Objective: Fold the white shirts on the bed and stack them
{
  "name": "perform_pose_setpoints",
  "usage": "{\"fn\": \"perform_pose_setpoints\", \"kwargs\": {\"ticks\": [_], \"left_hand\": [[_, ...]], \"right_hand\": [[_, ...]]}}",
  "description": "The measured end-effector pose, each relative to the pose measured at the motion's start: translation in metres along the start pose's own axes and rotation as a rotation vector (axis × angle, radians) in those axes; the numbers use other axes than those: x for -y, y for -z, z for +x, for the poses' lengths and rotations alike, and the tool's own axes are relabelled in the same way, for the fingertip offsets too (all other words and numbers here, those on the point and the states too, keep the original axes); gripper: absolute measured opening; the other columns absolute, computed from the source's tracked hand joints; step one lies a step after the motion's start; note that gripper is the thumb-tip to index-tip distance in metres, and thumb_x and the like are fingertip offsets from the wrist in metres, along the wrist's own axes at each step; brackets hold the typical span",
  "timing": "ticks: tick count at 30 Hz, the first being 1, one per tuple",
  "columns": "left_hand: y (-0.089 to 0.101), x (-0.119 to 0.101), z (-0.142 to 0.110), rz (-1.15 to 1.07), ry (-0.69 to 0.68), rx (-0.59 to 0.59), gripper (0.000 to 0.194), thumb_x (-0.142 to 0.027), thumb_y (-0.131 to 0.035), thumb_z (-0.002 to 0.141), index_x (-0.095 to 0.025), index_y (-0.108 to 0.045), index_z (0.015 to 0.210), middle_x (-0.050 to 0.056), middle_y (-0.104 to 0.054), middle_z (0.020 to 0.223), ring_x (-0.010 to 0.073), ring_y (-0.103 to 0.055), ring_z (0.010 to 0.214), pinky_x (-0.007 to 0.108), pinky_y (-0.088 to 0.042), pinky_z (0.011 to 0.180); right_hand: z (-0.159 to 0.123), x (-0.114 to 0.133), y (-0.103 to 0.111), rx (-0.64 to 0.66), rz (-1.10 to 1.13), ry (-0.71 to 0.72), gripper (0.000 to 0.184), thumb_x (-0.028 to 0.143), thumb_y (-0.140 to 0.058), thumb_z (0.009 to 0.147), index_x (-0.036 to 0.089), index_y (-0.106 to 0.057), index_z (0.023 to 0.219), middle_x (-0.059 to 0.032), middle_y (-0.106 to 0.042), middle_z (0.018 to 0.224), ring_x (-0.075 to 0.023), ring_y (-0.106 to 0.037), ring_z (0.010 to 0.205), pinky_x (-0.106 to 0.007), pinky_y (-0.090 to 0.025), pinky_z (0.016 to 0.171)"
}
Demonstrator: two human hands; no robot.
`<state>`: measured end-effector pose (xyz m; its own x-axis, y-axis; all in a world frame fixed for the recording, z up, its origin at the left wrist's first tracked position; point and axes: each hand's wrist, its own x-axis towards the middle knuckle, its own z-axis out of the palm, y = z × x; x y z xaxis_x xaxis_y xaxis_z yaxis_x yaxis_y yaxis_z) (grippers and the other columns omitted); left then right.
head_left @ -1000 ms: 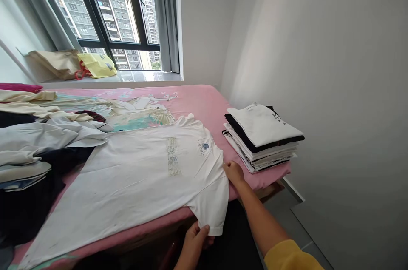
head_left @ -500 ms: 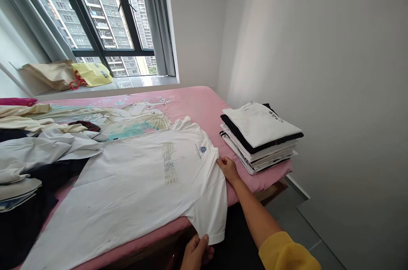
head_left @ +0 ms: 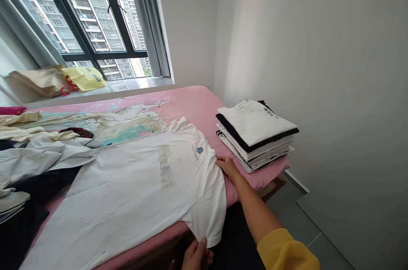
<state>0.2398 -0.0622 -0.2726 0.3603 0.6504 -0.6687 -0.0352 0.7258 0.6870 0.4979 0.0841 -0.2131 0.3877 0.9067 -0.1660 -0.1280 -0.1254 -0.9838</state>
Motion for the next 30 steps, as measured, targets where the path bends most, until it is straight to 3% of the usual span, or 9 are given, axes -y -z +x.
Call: {"fn": "perform_pose_setpoints", "kwargs": {"ticks": [3, 6, 9, 12, 19, 25, 27, 30], "left_hand": [[0.001, 0.004, 0.004, -0.011, 0.007, -0.001, 0.053, -0.06, -0.076, 0.051, -0.017, -0.051, 0.069, 0.0, -0.06, 0.054, 0.0107, -0.054, 0.048, 0.02, -0.031, 0.048], [0.003, 0.009, 0.008, -0.016, 0.013, -0.008, 0.058, -0.065, -0.075, 0.045, -0.017, -0.05, 0.066, -0.001, -0.059, 0.052, 0.0111, -0.053, 0.047, 0.021, -0.03, 0.046], [0.004, 0.01, 0.008, -0.005, 0.005, 0.012, 0.057, -0.066, -0.075, 0.045, -0.017, -0.05, 0.061, 0.001, -0.06, 0.053, 0.0111, -0.053, 0.047, 0.021, -0.03, 0.047], [0.004, 0.007, 0.005, 0.001, -0.009, 0.032, 0.054, -0.063, -0.075, 0.049, -0.017, -0.049, 0.059, 0.001, -0.06, 0.053, 0.01, -0.052, 0.047, 0.021, -0.029, 0.047], [0.0, 0.007, 0.001, 0.004, -0.041, -0.038, 0.053, -0.063, -0.074, 0.05, -0.017, -0.05, 0.058, 0.001, -0.058, 0.052, 0.0103, -0.051, 0.046, 0.022, -0.03, 0.047], [0.004, 0.008, 0.0, 0.08, -0.03, 0.003, 0.055, -0.065, -0.074, 0.049, -0.016, -0.053, 0.061, 0.003, -0.06, 0.057, 0.0122, -0.054, 0.051, 0.022, -0.033, 0.049], [0.003, 0.007, -0.002, 0.093, -0.07, -0.023, 0.057, -0.067, -0.071, 0.05, -0.015, -0.057, 0.068, 0.003, -0.06, 0.059, 0.0125, -0.054, 0.052, 0.023, -0.034, 0.049], [0.002, -0.002, -0.008, 0.132, -0.121, -0.145, 0.072, -0.068, -0.07, 0.049, -0.015, -0.059, 0.096, 0.007, -0.065, 0.079, 0.017, -0.058, 0.061, 0.025, -0.039, 0.05]], "right_hand": [[0.0, 0.004, -0.001, 0.033, 0.002, -0.014, 0.025, 0.024, -0.062, 0.061, 0.014, -0.066, 0.084, -0.0023, -0.067, 0.073, -0.0142, -0.059, 0.066, -0.026, -0.047, 0.067], [0.001, 0.004, -0.002, 0.024, -0.028, -0.041, 0.018, 0.029, -0.06, 0.065, 0.015, -0.064, 0.075, -0.0002, -0.061, 0.061, -0.0129, -0.054, 0.056, -0.025, -0.045, 0.058], [0.001, 0.001, -0.002, -0.049, -0.082, -0.066, 0.016, 0.032, -0.052, 0.071, 0.017, -0.058, 0.071, 0.0039, -0.049, 0.049, -0.01, -0.04, 0.042, -0.023, -0.035, 0.043], [0.003, 0.0, -0.001, -0.095, -0.139, -0.077, 0.016, 0.031, -0.047, 0.073, 0.018, -0.056, 0.074, 0.0058, -0.043, 0.048, -0.009, -0.033, 0.039, -0.022, -0.027, 0.038], [0.008, 0.003, -0.003, -0.1, -0.28, -0.002, 0.023, 0.037, -0.052, 0.07, 0.016, -0.06, 0.076, 0.0013, -0.056, 0.059, -0.0118, -0.047, 0.055, -0.021, -0.035, 0.05], [0.009, 0.001, -0.001, -0.157, -0.406, 0.034, 0.027, 0.036, -0.042, 0.076, 0.018, -0.06, 0.069, -0.0009, -0.058, 0.062, -0.0149, -0.049, 0.062, -0.024, -0.035, 0.055], [0.009, 0.001, -0.001, -0.149, -0.431, 0.048, 0.029, 0.037, -0.041, 0.077, 0.017, -0.061, 0.069, -0.0014, -0.059, 0.064, -0.0153, -0.05, 0.062, -0.024, -0.036, 0.055], [0.01, -0.002, -0.001, -0.122, -0.47, 0.066, 0.03, 0.041, -0.046, 0.076, 0.016, -0.061, 0.071, -0.0018, -0.062, 0.069, -0.0153, -0.052, 0.064, -0.024, -0.037, 0.057]]}}
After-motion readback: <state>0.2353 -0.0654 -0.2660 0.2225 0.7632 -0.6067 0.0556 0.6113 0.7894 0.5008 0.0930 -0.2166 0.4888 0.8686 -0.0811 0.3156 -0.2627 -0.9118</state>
